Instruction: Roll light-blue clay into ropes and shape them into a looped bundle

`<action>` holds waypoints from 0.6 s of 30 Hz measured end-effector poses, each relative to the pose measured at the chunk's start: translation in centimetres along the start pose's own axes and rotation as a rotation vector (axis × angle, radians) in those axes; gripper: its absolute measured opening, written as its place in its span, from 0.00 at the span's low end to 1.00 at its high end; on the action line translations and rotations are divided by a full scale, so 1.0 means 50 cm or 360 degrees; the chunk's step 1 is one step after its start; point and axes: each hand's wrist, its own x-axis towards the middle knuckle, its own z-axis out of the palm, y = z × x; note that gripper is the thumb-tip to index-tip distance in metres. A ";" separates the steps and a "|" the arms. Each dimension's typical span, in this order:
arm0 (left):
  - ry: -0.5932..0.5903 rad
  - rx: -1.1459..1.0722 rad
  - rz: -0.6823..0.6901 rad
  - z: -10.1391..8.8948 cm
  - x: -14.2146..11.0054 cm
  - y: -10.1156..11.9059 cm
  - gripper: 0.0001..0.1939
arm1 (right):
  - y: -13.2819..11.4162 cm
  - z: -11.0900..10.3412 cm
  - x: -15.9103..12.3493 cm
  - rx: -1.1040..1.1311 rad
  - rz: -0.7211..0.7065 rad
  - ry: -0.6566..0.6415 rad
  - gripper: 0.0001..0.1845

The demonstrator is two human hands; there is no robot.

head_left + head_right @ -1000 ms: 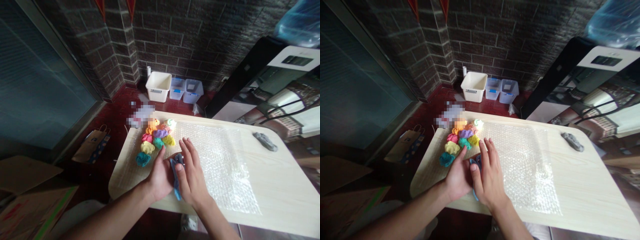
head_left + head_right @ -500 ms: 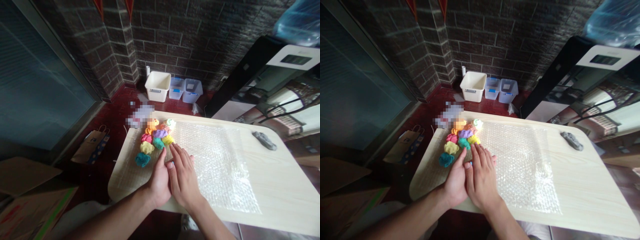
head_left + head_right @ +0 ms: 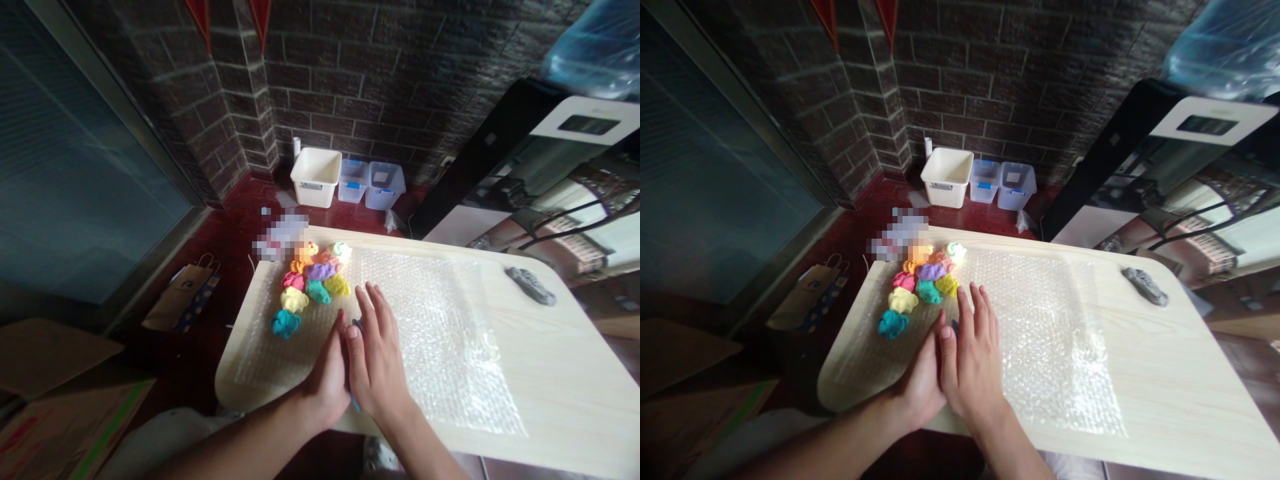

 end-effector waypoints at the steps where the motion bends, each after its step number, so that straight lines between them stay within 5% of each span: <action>1: 0.0025 -0.0002 -0.0037 0.002 0.000 0.004 0.29 | 0.001 0.001 -0.002 -0.0020 -0.0014 0.0026 0.31; 18: 0.0248 0.0170 0.0150 -0.001 -0.012 -0.003 0.22 | 0.003 0.011 -0.005 0.0048 0.0031 -0.0038 0.29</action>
